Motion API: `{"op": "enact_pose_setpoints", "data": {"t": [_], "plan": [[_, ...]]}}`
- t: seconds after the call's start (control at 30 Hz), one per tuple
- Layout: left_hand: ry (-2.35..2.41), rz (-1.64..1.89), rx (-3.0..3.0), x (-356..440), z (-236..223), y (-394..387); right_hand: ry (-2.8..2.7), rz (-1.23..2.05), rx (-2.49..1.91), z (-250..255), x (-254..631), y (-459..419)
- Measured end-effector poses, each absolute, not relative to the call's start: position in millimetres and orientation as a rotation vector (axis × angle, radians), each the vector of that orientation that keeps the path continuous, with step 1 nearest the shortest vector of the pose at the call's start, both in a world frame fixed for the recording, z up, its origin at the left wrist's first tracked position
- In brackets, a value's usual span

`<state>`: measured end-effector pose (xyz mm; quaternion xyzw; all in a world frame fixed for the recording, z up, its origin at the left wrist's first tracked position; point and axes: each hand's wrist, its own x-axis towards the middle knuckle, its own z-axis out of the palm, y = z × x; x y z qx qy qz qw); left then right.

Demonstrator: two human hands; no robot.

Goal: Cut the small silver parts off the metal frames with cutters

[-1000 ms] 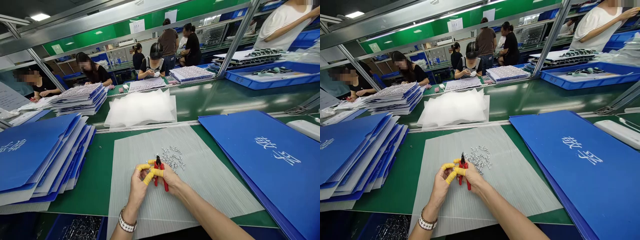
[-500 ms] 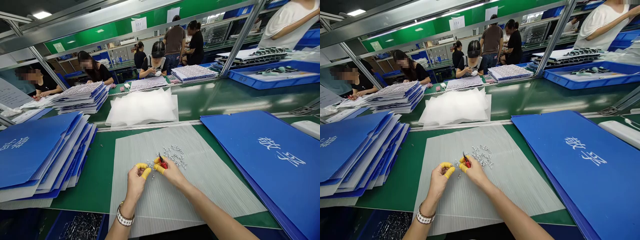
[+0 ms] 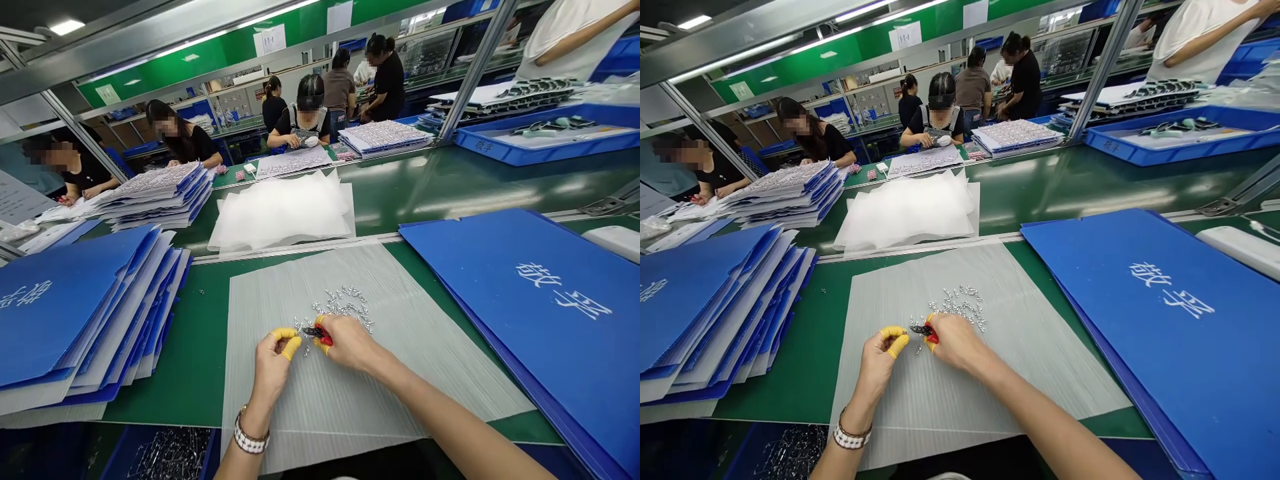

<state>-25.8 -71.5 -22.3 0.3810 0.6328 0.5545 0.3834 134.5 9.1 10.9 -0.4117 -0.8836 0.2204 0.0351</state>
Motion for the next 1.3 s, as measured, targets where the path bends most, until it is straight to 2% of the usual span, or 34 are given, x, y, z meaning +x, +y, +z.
{"op": "enact_pose_setpoints", "data": {"t": [0.4,0.8,1.3], "plan": [[1.609,1.420,1.527,-31.5,-20.2,-79.5,-2.805,0.388,-1.035,17.6,144.8,6.6],[1.715,1.323,1.823,-35.5,-25.9,-82.5,-2.833,0.308,-1.030,19.6,145.1,3.6],[1.723,1.326,1.875,-34.5,-25.4,-82.1,-2.899,0.317,-1.067,19.3,143.7,2.6]]}}
